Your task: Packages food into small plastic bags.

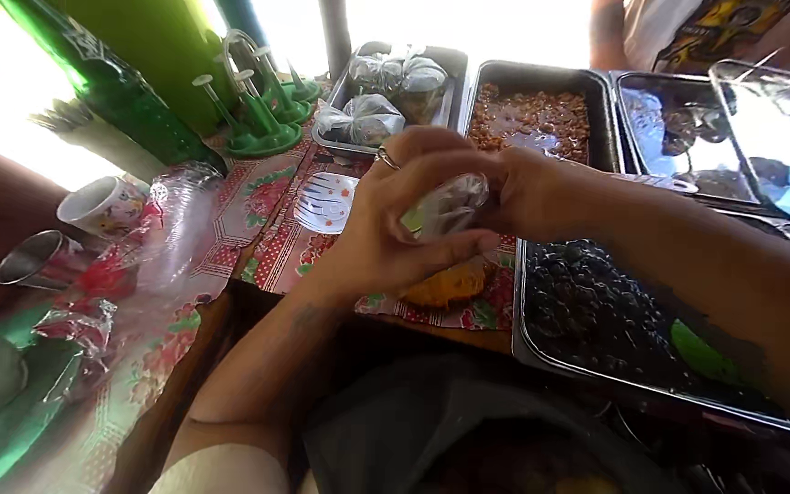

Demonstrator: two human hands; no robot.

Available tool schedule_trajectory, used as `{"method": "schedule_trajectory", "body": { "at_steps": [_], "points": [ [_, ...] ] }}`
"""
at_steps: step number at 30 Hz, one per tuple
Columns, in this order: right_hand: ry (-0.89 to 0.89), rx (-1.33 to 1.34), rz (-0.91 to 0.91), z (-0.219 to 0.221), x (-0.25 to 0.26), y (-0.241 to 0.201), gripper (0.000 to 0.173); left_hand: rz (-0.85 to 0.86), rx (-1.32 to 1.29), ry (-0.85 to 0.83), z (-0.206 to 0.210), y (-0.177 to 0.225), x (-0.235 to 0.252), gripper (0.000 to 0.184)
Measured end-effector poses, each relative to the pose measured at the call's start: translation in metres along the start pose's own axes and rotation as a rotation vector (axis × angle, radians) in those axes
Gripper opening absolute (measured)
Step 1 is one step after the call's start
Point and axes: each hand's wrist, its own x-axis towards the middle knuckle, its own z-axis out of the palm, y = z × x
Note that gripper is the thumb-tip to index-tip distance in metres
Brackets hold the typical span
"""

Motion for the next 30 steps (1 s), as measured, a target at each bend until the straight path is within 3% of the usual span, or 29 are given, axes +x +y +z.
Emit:
{"method": "schedule_trajectory", "body": {
  "at_steps": [2,3,5,6,8,10,12,15,17,19,22,24,26,27,28,30],
  "points": [
    [0.06,0.041,-0.135,0.001,-0.003,-0.004,0.007,-0.105,-0.332,-0.178,0.002,-0.031,-0.009,0.115],
    [0.077,0.085,-0.171,0.002,-0.004,-0.007,0.007,-0.123,-0.516,-0.25,0.012,-0.053,-0.02,0.121],
    [0.112,0.119,-0.197,0.004,-0.006,-0.011,0.008,-0.062,-0.801,-0.331,0.038,-0.093,-0.045,0.094],
    [0.133,0.117,-0.2,0.005,-0.007,-0.012,0.007,-0.072,-0.84,-0.363,0.042,-0.091,-0.046,0.073],
    [0.221,0.089,-0.168,0.003,-0.014,-0.011,0.006,-0.432,-0.629,-0.416,0.022,-0.034,-0.016,0.03],
    [0.361,0.051,-0.075,-0.002,-0.028,-0.009,0.009,-0.626,-0.444,-0.503,0.003,-0.008,0.019,0.006],
    [0.506,0.148,-0.015,-0.006,-0.048,-0.006,0.013,-0.529,-0.244,-0.642,-0.012,-0.004,0.05,0.013],
    [0.726,0.361,-0.018,-0.007,-0.085,-0.007,0.015,-0.368,0.303,-0.776,-0.009,0.029,0.108,0.028],
    [0.898,0.475,0.002,-0.005,-0.114,-0.017,0.014,-0.247,0.568,-0.77,0.008,0.057,0.141,0.028],
    [1.071,0.68,-0.08,-0.004,-0.14,-0.034,0.012,-0.097,0.663,-0.628,0.03,0.087,0.163,0.026],
    [1.125,1.062,-0.319,0.004,-0.165,-0.06,0.02,0.096,0.407,-0.284,0.067,0.125,0.183,0.013],
    [0.847,1.306,-0.496,0.013,-0.172,-0.067,0.03,0.121,0.052,-0.179,0.087,0.149,0.187,0.003],
    [0.487,1.445,-0.611,0.017,-0.168,-0.058,0.022,0.11,-0.182,-0.183,0.097,0.169,0.181,0.004],
    [0.403,1.417,-0.583,0.014,-0.165,-0.053,0.023,0.093,-0.231,-0.202,0.099,0.178,0.176,0.007],
    [0.429,1.326,-0.48,0.008,-0.164,-0.055,0.028,0.07,-0.253,-0.25,0.097,0.185,0.169,0.009],
    [0.73,0.874,-0.118,0.001,-0.161,-0.082,0.037,0.013,-0.225,-0.39,0.084,0.193,0.151,0.013]
  ]
}}
